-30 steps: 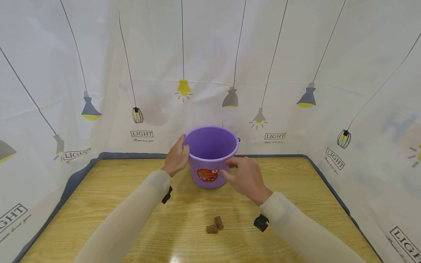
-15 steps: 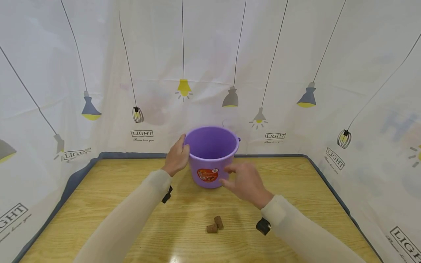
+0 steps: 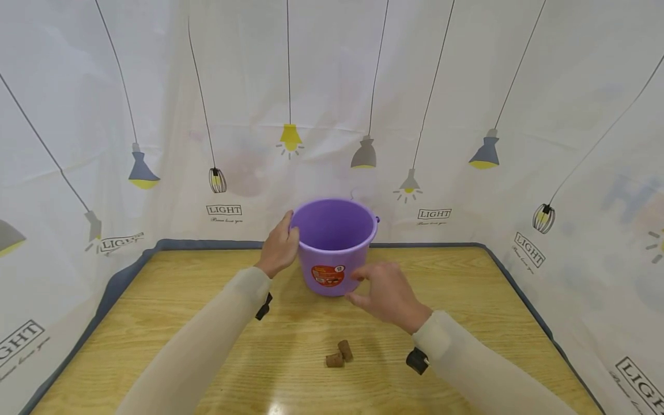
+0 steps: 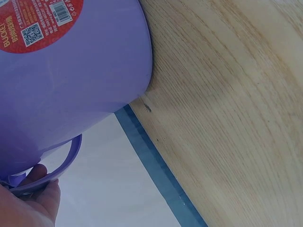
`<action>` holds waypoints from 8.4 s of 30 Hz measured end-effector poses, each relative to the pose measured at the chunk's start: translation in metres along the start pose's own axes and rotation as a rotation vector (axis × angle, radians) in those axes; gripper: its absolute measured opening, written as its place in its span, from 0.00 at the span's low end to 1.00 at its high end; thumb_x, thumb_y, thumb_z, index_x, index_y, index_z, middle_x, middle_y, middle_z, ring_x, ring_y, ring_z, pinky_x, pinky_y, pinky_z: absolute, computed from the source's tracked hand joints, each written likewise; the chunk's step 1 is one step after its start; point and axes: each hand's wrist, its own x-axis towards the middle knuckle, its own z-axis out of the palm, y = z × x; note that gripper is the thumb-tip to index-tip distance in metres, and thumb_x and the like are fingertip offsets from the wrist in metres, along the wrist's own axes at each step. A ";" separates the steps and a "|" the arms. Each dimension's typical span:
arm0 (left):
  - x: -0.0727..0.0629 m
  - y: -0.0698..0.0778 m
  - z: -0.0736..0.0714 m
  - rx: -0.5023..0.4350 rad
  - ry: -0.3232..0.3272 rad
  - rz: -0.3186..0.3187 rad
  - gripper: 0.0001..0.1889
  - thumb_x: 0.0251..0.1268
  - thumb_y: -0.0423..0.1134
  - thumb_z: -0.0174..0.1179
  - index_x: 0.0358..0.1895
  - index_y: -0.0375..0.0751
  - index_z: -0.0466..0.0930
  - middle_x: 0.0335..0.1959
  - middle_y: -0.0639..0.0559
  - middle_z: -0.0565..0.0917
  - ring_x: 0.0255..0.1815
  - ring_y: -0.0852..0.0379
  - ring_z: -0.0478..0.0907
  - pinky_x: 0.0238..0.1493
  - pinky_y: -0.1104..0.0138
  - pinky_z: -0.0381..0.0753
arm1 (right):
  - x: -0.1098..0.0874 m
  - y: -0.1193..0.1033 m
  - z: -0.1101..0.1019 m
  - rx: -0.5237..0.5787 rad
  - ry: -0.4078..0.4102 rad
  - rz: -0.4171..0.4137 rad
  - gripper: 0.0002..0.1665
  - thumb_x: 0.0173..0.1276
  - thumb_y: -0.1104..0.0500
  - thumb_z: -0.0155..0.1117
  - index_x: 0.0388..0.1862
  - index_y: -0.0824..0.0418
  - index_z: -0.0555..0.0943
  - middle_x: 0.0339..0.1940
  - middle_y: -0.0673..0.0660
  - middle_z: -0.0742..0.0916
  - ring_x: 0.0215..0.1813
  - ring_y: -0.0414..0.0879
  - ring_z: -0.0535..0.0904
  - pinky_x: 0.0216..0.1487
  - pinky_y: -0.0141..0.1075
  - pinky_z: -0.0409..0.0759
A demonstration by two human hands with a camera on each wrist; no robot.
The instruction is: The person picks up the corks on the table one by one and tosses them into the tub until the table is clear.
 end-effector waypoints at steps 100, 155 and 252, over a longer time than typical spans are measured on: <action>0.001 -0.001 -0.001 0.034 0.005 0.022 0.35 0.77 0.47 0.33 0.82 0.35 0.51 0.81 0.41 0.61 0.79 0.42 0.60 0.78 0.50 0.60 | -0.035 0.001 0.041 -0.099 -0.351 -0.172 0.09 0.49 0.57 0.79 0.32 0.51 0.90 0.33 0.43 0.89 0.37 0.38 0.82 0.43 0.41 0.80; 0.002 0.000 -0.001 0.013 0.002 0.012 0.33 0.80 0.45 0.36 0.82 0.36 0.50 0.80 0.40 0.62 0.79 0.42 0.61 0.78 0.49 0.60 | 0.012 -0.005 0.006 0.046 0.162 0.018 0.07 0.55 0.57 0.81 0.32 0.50 0.89 0.34 0.47 0.92 0.37 0.45 0.88 0.38 0.41 0.86; 0.000 0.001 -0.002 0.005 -0.014 0.004 0.33 0.80 0.46 0.35 0.83 0.37 0.49 0.81 0.41 0.60 0.79 0.42 0.59 0.79 0.50 0.58 | 0.060 0.000 -0.011 -0.102 0.241 0.199 0.23 0.61 0.46 0.77 0.43 0.64 0.91 0.38 0.61 0.92 0.43 0.57 0.84 0.54 0.56 0.74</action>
